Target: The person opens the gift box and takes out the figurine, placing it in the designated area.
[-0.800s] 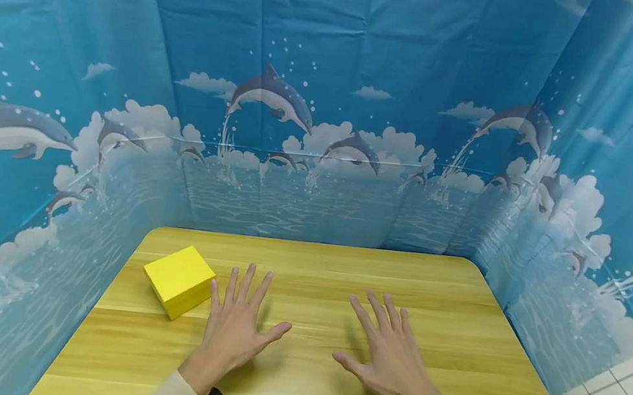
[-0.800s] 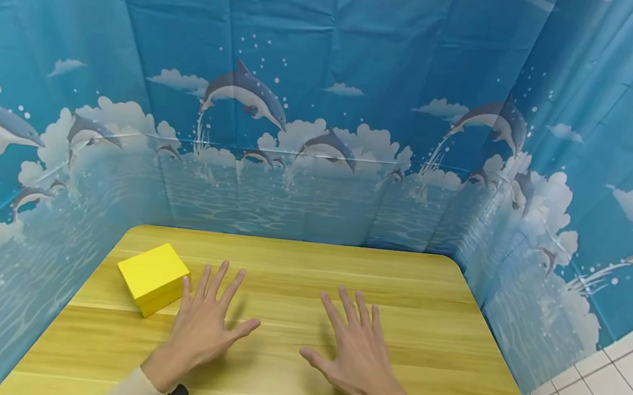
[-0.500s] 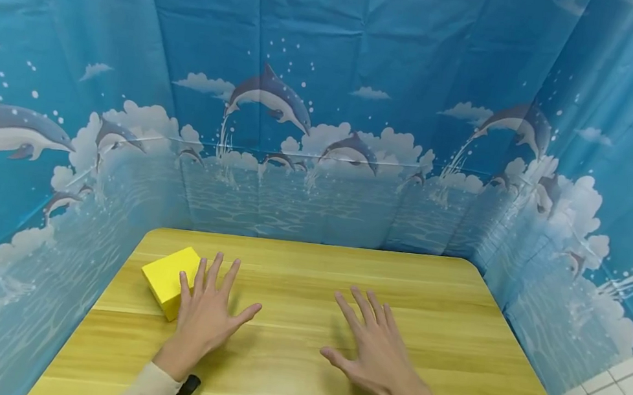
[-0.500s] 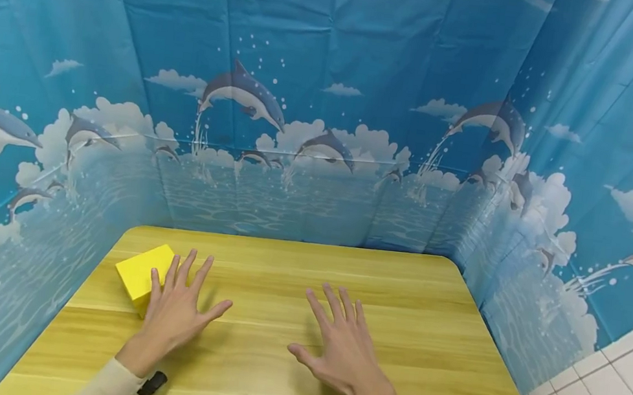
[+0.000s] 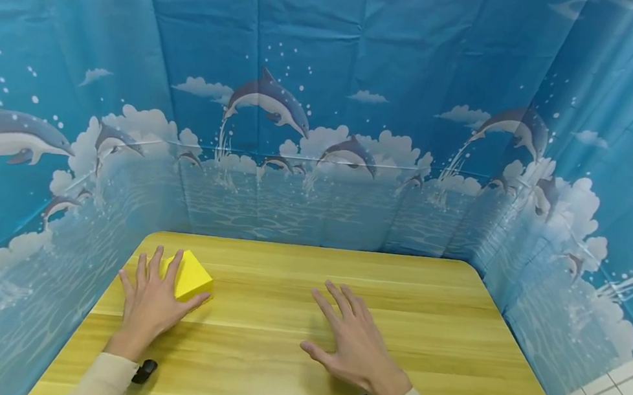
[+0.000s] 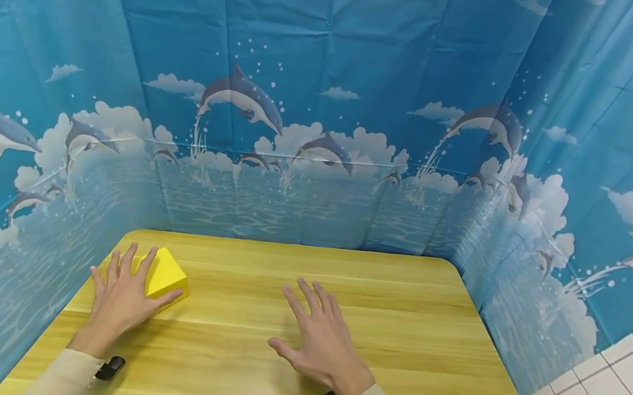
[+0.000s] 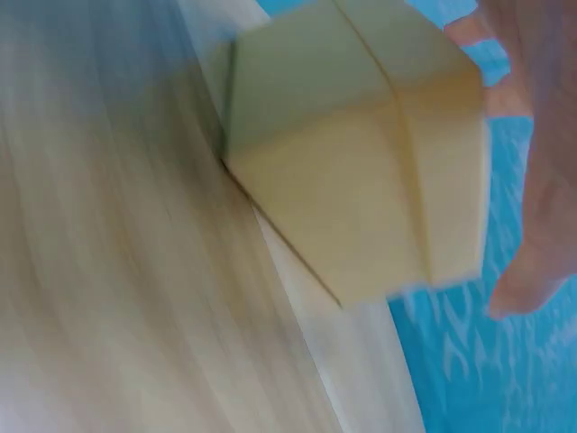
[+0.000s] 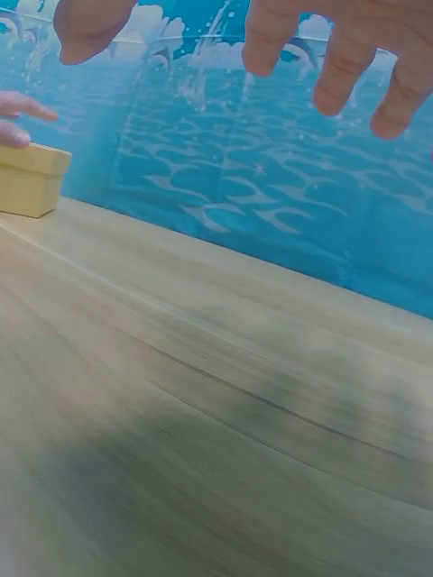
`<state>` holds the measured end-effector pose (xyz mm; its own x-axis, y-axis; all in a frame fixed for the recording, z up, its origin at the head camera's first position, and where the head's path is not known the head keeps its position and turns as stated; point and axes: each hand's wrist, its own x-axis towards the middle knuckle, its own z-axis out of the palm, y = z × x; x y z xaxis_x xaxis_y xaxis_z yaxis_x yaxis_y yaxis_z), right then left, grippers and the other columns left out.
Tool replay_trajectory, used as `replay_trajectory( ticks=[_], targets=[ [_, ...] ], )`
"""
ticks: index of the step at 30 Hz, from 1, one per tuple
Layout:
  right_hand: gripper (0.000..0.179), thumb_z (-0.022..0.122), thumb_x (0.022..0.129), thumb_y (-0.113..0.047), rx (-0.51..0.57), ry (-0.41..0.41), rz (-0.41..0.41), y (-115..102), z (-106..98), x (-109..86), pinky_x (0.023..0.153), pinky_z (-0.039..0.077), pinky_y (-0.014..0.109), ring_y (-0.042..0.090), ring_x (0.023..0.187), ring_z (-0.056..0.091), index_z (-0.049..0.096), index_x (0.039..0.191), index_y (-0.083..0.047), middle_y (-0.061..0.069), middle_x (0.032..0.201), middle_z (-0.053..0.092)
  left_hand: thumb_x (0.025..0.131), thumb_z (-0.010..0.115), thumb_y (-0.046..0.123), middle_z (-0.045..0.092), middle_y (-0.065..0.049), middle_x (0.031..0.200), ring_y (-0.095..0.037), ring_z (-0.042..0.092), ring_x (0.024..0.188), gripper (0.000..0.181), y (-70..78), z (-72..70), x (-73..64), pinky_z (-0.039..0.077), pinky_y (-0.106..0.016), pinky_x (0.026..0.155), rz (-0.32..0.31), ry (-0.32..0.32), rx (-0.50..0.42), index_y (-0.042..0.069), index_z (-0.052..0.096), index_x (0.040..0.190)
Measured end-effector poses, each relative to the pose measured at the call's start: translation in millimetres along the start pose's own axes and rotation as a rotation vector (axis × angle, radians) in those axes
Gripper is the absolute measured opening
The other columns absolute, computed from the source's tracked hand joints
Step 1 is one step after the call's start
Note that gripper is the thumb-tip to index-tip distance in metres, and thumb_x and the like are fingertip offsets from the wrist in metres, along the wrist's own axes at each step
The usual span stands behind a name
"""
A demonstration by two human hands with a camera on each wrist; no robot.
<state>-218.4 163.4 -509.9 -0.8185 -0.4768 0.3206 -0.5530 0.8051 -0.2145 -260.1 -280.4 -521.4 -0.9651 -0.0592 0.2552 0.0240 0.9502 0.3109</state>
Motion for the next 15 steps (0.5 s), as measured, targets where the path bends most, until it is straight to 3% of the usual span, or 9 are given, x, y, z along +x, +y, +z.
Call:
replay_trajectory(
  ticks=[3,6,11,15],
  targets=[
    [0.096,0.075,0.107,-0.069,0.004,-0.006,-0.012,-3.9,3.3,4.6,0.133,0.04,0.077,0.051,0.173,0.038,0.033,0.186,-0.032,0.013,0.191,0.036,0.094,0.077,0.087,0.009,-0.038,0.19,-0.077,0.003,0.171,0.125,-15.8,-2.2,0.4,-0.002,-0.101,0.125,-0.007,-0.029,-0.002,0.016,0.03,0.185],
    [0.096,0.077,0.107,-0.067,0.018,-0.011,-0.027,-7.9,7.2,9.5,0.133,0.041,0.077,0.05,0.173,0.038,0.035,0.185,-0.032,0.012,0.191,0.036,0.096,0.074,0.088,0.008,-0.042,0.187,-0.079,0.008,0.168,0.126,-27.2,-0.2,-0.3,0.012,-0.099,0.126,-0.017,-0.08,-0.016,0.016,0.024,0.187],
    [0.094,0.074,0.108,-0.07,0.051,-0.035,-0.054,-14.8,15.0,19.6,0.134,0.041,0.075,0.047,0.175,0.038,0.035,0.185,-0.034,0.008,0.192,0.034,0.099,0.073,0.085,0.009,-0.044,0.182,-0.077,0.026,0.155,0.129,-34.4,6.2,-0.5,0.039,-0.091,0.114,-0.043,-0.146,-0.097,0.013,0.015,0.188],
    [0.091,0.065,0.11,-0.077,0.04,-0.056,-0.077,-22.4,19.7,29.7,0.135,0.042,0.072,0.044,0.174,0.04,0.035,0.185,-0.035,0.007,0.192,0.036,0.1,0.075,0.082,0.009,-0.044,0.18,-0.074,0.03,0.148,0.128,-35.0,6.7,2.1,0.041,-0.088,0.111,-0.047,-0.159,-0.132,0.011,0.015,0.188]
  ],
)
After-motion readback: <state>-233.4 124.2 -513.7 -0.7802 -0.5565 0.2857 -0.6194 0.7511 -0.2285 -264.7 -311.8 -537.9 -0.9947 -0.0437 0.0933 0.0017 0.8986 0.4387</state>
